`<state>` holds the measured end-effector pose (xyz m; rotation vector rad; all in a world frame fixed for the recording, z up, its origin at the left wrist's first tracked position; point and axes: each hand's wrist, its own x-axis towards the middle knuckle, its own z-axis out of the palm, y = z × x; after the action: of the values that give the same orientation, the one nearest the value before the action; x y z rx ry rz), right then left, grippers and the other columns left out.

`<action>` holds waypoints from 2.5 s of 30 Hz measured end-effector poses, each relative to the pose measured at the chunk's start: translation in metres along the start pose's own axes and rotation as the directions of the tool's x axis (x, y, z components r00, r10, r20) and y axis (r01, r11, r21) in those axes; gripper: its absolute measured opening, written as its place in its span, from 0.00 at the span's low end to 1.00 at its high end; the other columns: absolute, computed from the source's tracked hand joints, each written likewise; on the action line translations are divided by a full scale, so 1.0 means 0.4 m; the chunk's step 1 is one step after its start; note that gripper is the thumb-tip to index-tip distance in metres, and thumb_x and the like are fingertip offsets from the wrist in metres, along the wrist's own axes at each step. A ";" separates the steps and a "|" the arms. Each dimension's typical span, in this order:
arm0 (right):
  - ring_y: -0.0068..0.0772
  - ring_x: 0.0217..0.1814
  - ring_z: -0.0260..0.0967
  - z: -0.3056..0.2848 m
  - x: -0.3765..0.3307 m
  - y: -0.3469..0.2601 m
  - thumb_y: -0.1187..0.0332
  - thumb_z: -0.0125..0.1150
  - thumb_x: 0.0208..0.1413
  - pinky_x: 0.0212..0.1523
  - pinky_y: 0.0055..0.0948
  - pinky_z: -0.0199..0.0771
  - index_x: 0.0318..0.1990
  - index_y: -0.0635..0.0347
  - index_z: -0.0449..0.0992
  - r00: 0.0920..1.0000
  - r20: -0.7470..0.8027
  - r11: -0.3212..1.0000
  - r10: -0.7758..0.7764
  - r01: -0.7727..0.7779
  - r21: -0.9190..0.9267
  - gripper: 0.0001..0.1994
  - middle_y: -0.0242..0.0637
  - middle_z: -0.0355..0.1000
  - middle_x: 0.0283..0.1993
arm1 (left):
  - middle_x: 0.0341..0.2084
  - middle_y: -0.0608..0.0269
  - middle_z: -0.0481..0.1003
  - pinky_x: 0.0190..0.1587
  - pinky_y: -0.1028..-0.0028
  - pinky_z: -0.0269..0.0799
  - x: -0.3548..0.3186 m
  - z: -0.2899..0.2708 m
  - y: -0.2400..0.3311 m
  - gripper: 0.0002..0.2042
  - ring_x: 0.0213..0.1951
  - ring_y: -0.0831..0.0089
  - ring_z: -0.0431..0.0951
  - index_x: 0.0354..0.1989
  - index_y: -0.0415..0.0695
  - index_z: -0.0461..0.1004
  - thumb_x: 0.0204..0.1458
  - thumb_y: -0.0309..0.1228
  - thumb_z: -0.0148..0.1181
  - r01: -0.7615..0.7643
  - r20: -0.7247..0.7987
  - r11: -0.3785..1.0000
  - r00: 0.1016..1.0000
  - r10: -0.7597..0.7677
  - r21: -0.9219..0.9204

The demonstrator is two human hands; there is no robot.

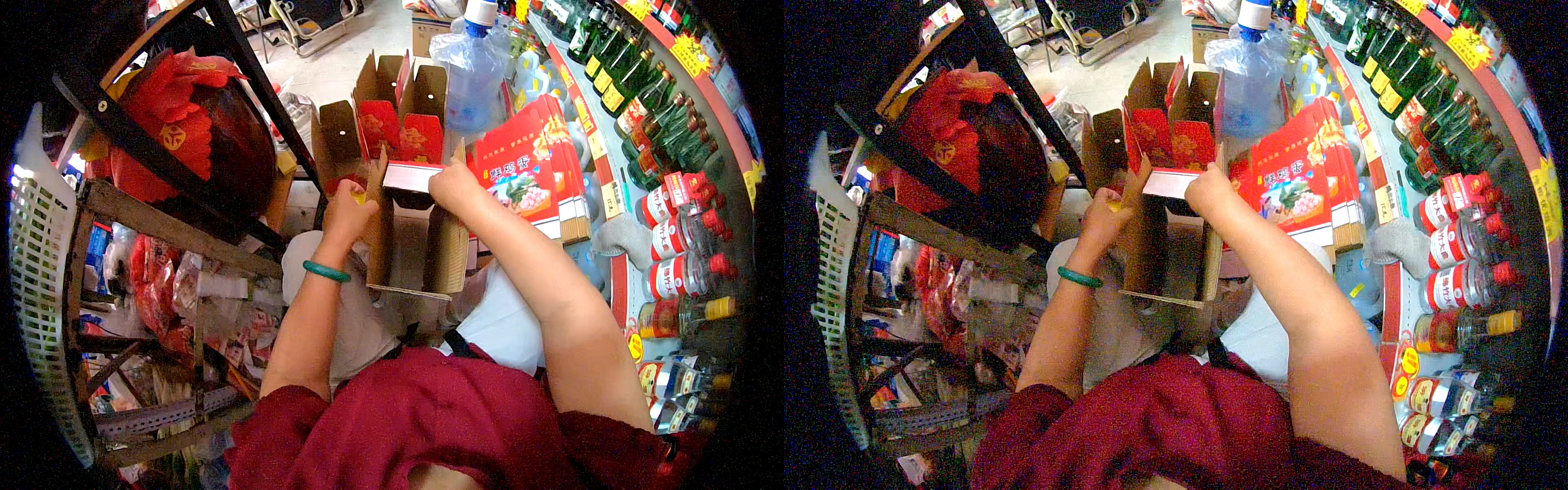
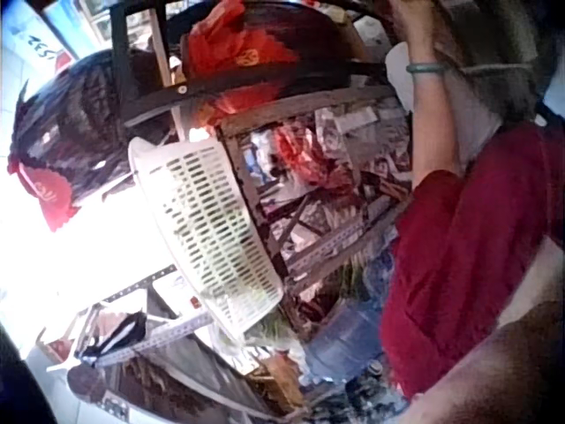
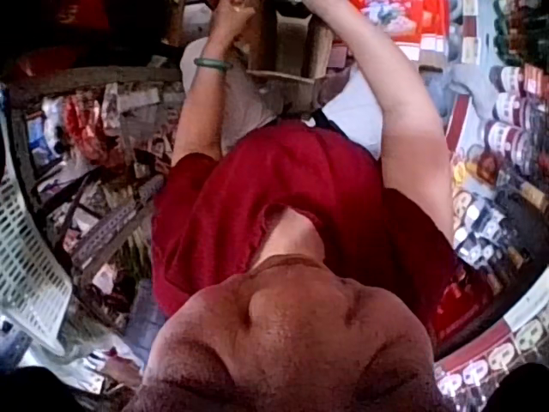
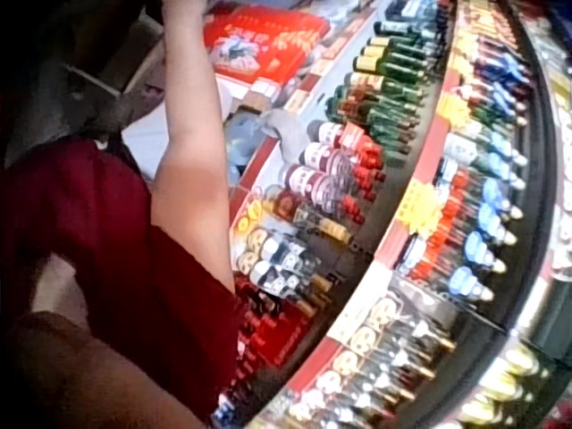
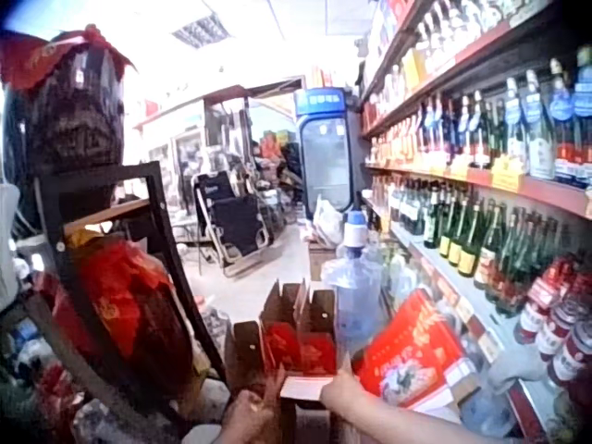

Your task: The person assembles red cardboard boxes by folding the flaps and securing them with yellow tape. They work on multiple boxes one at a time, then stack the finished boxes on a nearby shelf.

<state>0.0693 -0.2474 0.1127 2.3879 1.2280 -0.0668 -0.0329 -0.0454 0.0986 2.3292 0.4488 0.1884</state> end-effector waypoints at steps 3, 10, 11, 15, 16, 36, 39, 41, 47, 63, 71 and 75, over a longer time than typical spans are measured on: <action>0.33 0.38 0.74 0.027 -0.003 -0.002 0.60 0.50 0.53 0.44 0.35 0.62 0.35 0.53 0.78 0.986 0.164 0.995 -0.026 0.041 -0.090 0.12 0.33 0.77 0.34 | 0.33 0.50 0.74 0.40 0.61 0.68 0.000 0.011 -0.009 0.19 0.38 0.52 0.74 0.37 0.44 0.66 0.37 0.37 0.61 -0.024 0.005 0.999 1.000 0.024 -0.030; 0.37 0.46 0.71 0.092 0.079 -0.036 0.62 0.47 0.56 0.49 0.39 0.61 0.45 0.49 0.75 0.850 0.511 0.967 0.126 0.011 -0.256 0.13 0.35 0.73 0.47 | 0.34 0.48 0.74 0.41 0.61 0.68 -0.010 0.024 0.023 0.19 0.38 0.51 0.74 0.37 0.41 0.66 0.38 0.37 0.60 -0.064 0.010 0.996 0.998 0.064 -0.064; 0.37 0.46 0.71 0.103 0.089 -0.044 0.62 0.47 0.56 0.49 0.40 0.61 0.46 0.49 0.75 0.834 0.535 0.969 0.138 -0.001 -0.248 0.14 0.36 0.73 0.47 | 0.34 0.47 0.74 0.41 0.61 0.68 -0.010 0.022 0.024 0.19 0.38 0.51 0.74 0.37 0.41 0.67 0.37 0.37 0.60 -0.067 0.009 0.997 0.998 0.067 -0.046; 0.38 0.46 0.71 0.119 0.098 -0.053 0.61 0.46 0.56 0.48 0.41 0.63 0.47 0.49 0.74 0.864 0.492 0.991 0.109 -0.056 -0.122 0.14 0.36 0.73 0.47 | 0.34 0.47 0.74 0.41 0.60 0.69 -0.011 0.025 0.044 0.19 0.39 0.50 0.74 0.37 0.42 0.67 0.37 0.37 0.61 -0.068 0.005 0.998 0.998 0.068 -0.019; 0.38 0.47 0.71 0.115 0.094 -0.053 0.61 0.46 0.57 0.48 0.41 0.63 0.47 0.49 0.74 0.872 0.478 0.994 0.104 -0.069 -0.090 0.14 0.36 0.73 0.47 | 0.34 0.47 0.74 0.41 0.60 0.69 -0.012 0.023 0.060 0.19 0.39 0.50 0.74 0.37 0.42 0.67 0.37 0.37 0.61 -0.052 0.009 0.999 0.999 0.052 -0.013; 0.50 0.45 0.70 -0.146 -0.230 -0.101 0.46 0.54 0.46 0.46 0.43 0.69 0.44 0.58 0.74 0.945 0.189 0.825 -0.267 0.123 0.552 0.25 0.49 0.73 0.42 | 0.36 0.47 0.74 0.43 0.61 0.68 0.029 0.031 0.021 0.21 0.40 0.51 0.74 0.39 0.43 0.67 0.37 0.40 0.60 0.000 0.027 0.999 1.000 0.001 -0.040; 0.49 0.42 0.71 -0.106 -0.214 -0.120 0.54 0.52 0.50 0.43 0.44 0.71 0.38 0.58 0.76 0.990 0.127 0.863 -0.065 -0.008 0.505 0.17 0.47 0.74 0.37 | 0.35 0.48 0.75 0.43 0.62 0.68 0.023 0.015 0.011 0.21 0.40 0.51 0.74 0.38 0.44 0.67 0.37 0.40 0.60 -0.043 0.021 0.998 0.999 0.044 -0.048; 0.47 0.38 0.73 -0.077 -0.210 -0.130 0.58 0.54 0.51 0.39 0.45 0.72 0.33 0.59 0.78 0.998 0.049 0.880 0.026 -0.046 0.473 0.14 0.45 0.75 0.32 | 0.35 0.48 0.75 0.43 0.62 0.68 0.023 0.016 0.004 0.21 0.40 0.51 0.74 0.38 0.43 0.67 0.36 0.40 0.60 -0.057 0.036 0.996 0.998 0.059 -0.064; 0.39 0.35 0.75 -0.003 -0.126 -0.186 0.62 0.53 0.51 0.31 0.37 0.74 0.32 0.55 0.78 0.978 0.077 0.942 0.194 -0.208 0.262 0.10 0.37 0.77 0.32 | 0.35 0.48 0.75 0.43 0.63 0.68 0.020 0.030 0.004 0.20 0.40 0.52 0.75 0.38 0.44 0.67 0.37 0.39 0.60 -0.062 0.008 0.995 0.998 0.063 -0.076; 0.39 0.57 0.63 0.030 0.032 -0.197 0.49 0.67 0.38 0.45 0.40 0.70 0.67 0.38 0.45 0.812 0.577 0.973 0.091 -0.197 0.123 0.48 0.39 0.43 0.70 | 0.35 0.48 0.74 0.43 0.62 0.68 -0.001 0.023 0.046 0.20 0.40 0.52 0.74 0.38 0.42 0.66 0.37 0.38 0.60 -0.003 0.031 0.998 1.000 0.005 -0.062; 0.42 0.58 0.61 -0.070 -0.126 -0.141 0.63 0.60 0.47 0.53 0.38 0.66 0.56 0.58 0.64 0.853 -0.495 0.923 0.165 0.043 0.382 0.27 0.43 0.66 0.53 | 0.34 0.48 0.74 0.42 0.61 0.69 0.008 0.023 0.005 0.21 0.39 0.52 0.75 0.37 0.42 0.66 0.38 0.41 0.62 0.009 -0.022 0.993 1.000 -0.011 -0.116; 0.48 0.54 0.64 -0.020 -0.212 -0.107 0.64 0.56 0.51 0.52 0.38 0.65 0.54 0.64 0.63 0.500 -0.490 0.608 0.714 -0.098 0.788 0.24 0.45 0.69 0.49 | 0.34 0.48 0.74 0.42 0.63 0.69 0.014 0.017 0.009 0.23 0.38 0.53 0.75 0.37 0.41 0.67 0.37 0.44 0.64 -0.001 -0.027 0.994 1.000 -0.002 -0.107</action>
<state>-0.0166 -0.2869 0.1246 3.5521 0.8629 0.9988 -0.0249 -0.0502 0.0963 2.2238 0.4419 0.2382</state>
